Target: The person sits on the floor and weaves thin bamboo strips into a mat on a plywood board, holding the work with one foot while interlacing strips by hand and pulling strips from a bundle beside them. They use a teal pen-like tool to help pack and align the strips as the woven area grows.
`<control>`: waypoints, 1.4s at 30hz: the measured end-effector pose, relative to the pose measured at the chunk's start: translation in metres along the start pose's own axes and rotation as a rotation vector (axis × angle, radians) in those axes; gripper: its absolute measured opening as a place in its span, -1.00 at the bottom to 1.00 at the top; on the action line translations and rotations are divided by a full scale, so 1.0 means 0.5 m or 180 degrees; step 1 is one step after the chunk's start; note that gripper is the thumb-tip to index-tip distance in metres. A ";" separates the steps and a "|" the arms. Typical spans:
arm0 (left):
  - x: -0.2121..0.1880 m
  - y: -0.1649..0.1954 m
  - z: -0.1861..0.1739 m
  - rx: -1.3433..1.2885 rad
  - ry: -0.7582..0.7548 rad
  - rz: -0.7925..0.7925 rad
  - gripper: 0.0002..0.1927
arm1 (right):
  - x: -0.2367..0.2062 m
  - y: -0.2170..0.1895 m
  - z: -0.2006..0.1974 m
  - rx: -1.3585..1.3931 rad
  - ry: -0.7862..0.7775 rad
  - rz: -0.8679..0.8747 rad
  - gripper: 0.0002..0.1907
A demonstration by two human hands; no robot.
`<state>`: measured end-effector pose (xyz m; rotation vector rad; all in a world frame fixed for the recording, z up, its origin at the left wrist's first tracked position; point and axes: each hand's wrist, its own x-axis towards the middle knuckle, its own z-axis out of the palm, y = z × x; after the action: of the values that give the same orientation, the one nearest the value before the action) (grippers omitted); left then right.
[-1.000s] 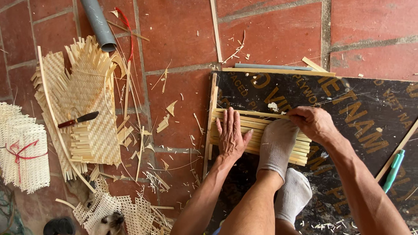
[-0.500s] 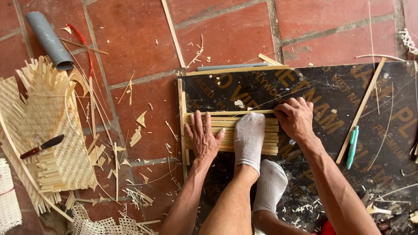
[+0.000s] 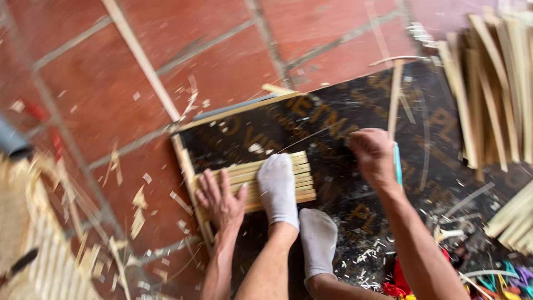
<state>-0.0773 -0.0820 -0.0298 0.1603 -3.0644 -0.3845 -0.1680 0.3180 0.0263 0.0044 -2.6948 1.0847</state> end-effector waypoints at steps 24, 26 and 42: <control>0.043 0.007 0.026 -0.0359 0.0747 -0.0107 -0.14 | 0.046 -0.040 0.064 0.0566 -0.1426 -0.0049 -0.71; 0.054 0.001 0.026 -0.0372 0.0934 -0.0107 -0.13 | 0.094 -0.115 0.167 0.0545 -0.1761 -0.0559 -0.71; 0.050 -0.006 0.027 -0.0487 0.0742 -0.0065 -0.14 | 0.120 -0.139 0.250 -0.0045 -0.2378 -0.0984 -0.55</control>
<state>-0.1026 -0.0842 -0.0426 0.2133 -2.7936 -0.5566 -0.2472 0.1873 -0.0005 0.9680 -3.1547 1.1182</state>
